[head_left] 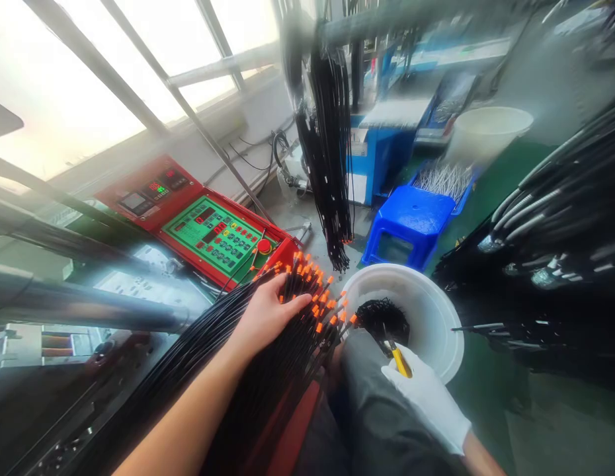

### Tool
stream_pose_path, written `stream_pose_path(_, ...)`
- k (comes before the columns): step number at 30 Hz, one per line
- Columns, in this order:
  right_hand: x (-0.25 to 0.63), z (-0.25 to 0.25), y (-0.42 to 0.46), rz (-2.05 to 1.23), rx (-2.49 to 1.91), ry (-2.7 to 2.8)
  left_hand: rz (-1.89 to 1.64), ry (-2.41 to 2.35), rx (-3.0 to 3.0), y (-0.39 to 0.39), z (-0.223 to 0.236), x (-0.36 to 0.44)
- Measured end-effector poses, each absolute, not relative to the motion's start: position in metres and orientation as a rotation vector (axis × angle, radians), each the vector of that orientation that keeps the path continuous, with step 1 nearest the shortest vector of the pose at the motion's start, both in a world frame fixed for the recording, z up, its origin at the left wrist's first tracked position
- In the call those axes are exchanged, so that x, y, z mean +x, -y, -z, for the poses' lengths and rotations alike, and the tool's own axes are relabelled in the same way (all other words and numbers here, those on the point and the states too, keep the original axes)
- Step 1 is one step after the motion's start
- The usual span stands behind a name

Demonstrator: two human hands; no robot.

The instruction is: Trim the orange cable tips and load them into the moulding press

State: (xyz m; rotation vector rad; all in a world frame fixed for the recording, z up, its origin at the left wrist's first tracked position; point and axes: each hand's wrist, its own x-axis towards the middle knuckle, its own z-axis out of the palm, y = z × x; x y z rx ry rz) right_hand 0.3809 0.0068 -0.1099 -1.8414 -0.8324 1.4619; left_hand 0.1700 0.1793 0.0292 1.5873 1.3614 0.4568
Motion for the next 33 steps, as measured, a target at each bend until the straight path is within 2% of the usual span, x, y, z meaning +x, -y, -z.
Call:
stream_pose_path(3, 0.382, 0.108, -0.007, -1.464, -1.846, 0.818, -0.474, -1.471, 1.710, -0.180, -0.022, 0.170)
stream_pose_path(8, 0.382, 0.112, -0.004, -1.452, -1.843, 0.824, -0.499, -1.389, 1.763, -0.179, -0.017, 0.172)
stream_pose_path(13, 0.384, 0.120, -0.002, -1.423, -1.882, 0.800, -0.674, -1.477, 2.205, -0.172, -0.028, 0.179)
stream_pose_path(18, 0.386, 0.115, -0.005, -1.482, -1.855, 0.833, -0.396, -1.435, 2.382, -0.171, -0.033, 0.192)
stream_pose_path(22, 0.388, 0.111, -0.003, -1.472, -1.852, 0.836, -0.244, -1.360, 2.195, -0.182, -0.026, 0.197)
stream_pose_path(26, 0.393, 0.101, -0.003, -1.459, -1.818, 0.830, -0.375, -1.347, 1.754, -0.185, -0.032, 0.194)
stream_pose_path(33, 0.385, 0.032, -0.026, -1.337, -1.697, 0.843, -0.496, -1.199, 1.190, -0.166, -0.050, 0.189)
